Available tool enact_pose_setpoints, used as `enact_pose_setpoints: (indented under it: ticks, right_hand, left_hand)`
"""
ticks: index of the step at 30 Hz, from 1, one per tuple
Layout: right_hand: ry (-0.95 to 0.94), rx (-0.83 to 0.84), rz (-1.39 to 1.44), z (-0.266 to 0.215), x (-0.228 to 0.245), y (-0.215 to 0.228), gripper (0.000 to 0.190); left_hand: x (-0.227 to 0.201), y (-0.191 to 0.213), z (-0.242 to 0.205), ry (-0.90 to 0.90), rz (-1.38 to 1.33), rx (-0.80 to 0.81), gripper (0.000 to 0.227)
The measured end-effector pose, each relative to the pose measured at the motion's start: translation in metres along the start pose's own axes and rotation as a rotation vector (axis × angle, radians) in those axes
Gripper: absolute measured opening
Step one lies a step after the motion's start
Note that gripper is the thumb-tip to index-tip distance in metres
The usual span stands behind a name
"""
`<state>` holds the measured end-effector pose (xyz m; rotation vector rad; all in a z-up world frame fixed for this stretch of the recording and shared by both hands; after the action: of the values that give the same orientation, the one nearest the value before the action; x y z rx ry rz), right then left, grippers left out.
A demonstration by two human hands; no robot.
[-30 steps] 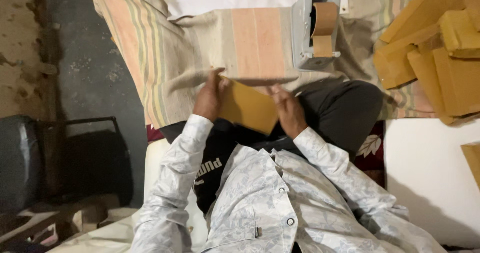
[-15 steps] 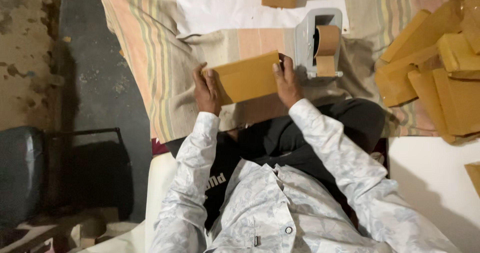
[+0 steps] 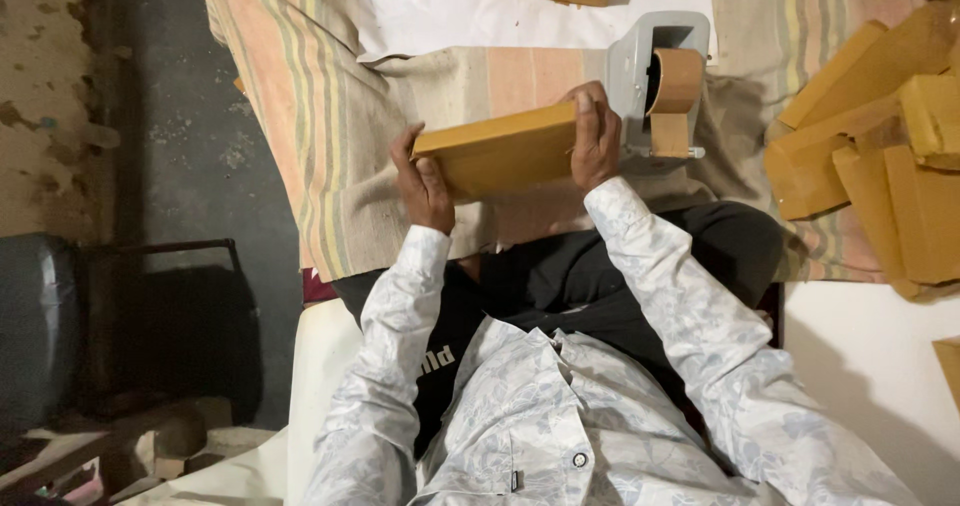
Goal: The person places small black product boxes into larger brown cardboard boxes, closes the flaps, and seals them with packing tape using a handheld dispenser. The sealed boxes are then stacked to the side.
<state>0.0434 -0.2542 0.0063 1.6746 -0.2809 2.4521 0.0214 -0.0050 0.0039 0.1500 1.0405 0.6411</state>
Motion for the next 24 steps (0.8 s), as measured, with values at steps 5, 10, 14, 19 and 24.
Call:
enact_pose_setpoints:
  ticks: [5,10,14,19,24]
  right_hand:
    - [0.096,0.186,0.192,-0.004,0.01,-0.002,0.038]
    - [0.036,0.22,-0.193,-0.064,0.005,0.023,0.032]
    - [0.061,0.064,-0.34,-0.083,0.001,0.013,0.03]
    - [0.101,0.054,-0.322,-0.063,-0.002,0.016,0.037]
    - [0.019,0.191,-0.67,-0.033,-0.016,0.004,0.057]
  left_hand:
    - [0.013,-0.018,0.0,0.304,-0.2,0.195,0.042]
    - [0.022,-0.003,-0.05,0.235,-0.122,0.325,0.038]
    - [0.021,-0.004,-0.059,0.451,0.041,0.317,0.066]
    - [0.014,-0.015,-0.04,0.163,0.148,0.241,0.062]
    - [0.045,-0.055,-0.022,0.204,0.175,0.347,0.063]
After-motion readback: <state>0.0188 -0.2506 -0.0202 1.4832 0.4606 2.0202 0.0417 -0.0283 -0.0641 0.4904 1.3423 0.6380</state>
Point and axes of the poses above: each hand's wrist, its own z-axis towards the middle knuckle, its own y-axis out of the back of the hand, x = y × z, the point moved 2 cm from there along z, towards the middle knuckle, and after that the axes turned 15 degrees about z, right-handed, at the moved point
